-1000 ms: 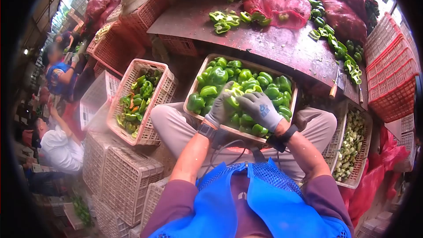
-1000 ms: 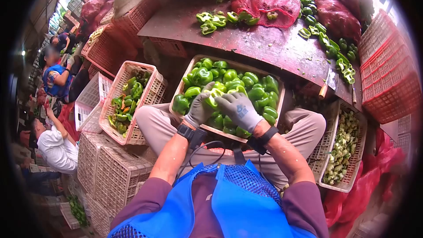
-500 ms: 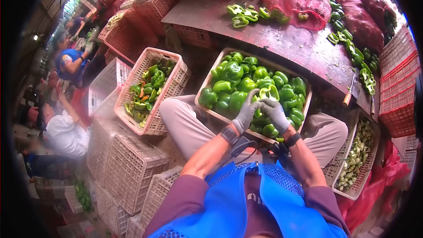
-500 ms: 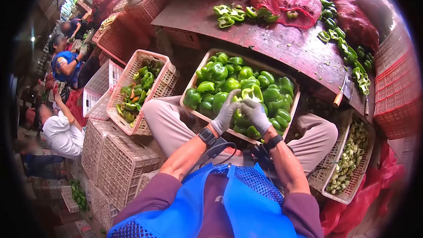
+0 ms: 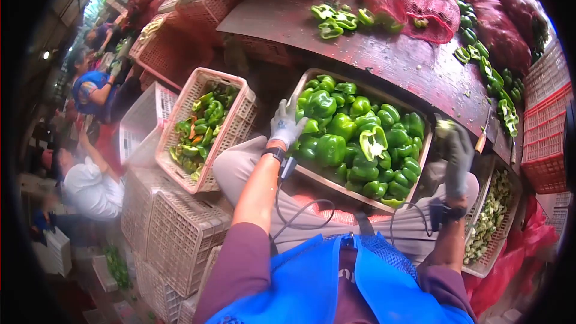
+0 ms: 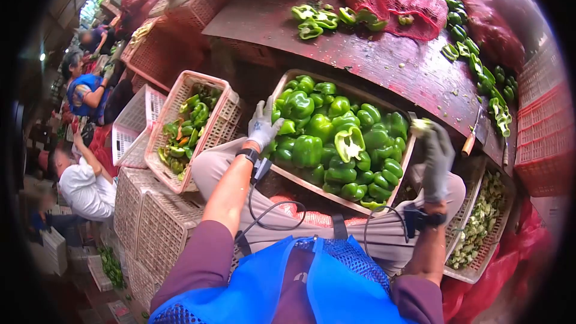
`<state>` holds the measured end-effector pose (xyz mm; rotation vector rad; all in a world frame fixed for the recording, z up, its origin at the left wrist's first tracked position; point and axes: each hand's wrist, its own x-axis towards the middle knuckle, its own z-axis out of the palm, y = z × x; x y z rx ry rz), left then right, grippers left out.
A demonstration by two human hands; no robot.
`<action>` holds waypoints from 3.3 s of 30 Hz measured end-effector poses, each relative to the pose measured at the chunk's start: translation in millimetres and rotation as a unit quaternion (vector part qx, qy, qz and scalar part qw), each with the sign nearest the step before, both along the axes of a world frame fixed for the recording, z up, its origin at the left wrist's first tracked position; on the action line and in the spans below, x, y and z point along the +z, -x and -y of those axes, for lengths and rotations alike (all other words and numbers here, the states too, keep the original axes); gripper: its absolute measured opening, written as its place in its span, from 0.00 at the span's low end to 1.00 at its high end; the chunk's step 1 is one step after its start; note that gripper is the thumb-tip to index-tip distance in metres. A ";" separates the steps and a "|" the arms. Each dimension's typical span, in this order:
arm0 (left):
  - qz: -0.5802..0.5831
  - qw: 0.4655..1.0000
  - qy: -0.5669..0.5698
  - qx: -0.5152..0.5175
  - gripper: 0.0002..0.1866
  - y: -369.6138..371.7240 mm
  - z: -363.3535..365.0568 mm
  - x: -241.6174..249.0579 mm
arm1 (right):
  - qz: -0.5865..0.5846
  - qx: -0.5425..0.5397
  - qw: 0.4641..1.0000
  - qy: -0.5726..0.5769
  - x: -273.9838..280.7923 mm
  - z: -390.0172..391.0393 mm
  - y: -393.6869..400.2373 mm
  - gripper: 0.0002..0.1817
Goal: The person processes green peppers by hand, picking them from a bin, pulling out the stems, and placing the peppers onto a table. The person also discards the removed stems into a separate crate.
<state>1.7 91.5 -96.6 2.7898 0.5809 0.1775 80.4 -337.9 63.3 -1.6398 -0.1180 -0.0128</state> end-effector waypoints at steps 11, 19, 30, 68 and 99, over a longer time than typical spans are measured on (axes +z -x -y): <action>-0.143 0.989 -0.036 0.029 0.43 -21.5 6.1 -21.7 | -0.073 -0.391 0.728 0.559 -92.2 409.3 26.8 0.20; -0.037 0.999 -0.013 0.032 0.41 -15.0 -4.6 -32.6 | 0.181 -0.074 0.841 0.504 -18.1 196.4 -39.7 0.31; 0.193 0.851 0.480 0.086 0.21 17.9 90.0 49.6 | 0.456 0.346 0.641 0.511 -83.3 -75.4 -8.2 0.20; 0.002 0.944 -0.093 -0.317 0.25 -131.5 167.5 10.1 | 0.155 -0.358 0.869 0.304 -31.2 234.8 -9.9 0.15; 0.008 0.955 0.008 -0.297 0.35 -130.2 164.7 -1.1 | 0.229 0.051 0.822 0.519 -79.5 -200.2 -396.4 0.29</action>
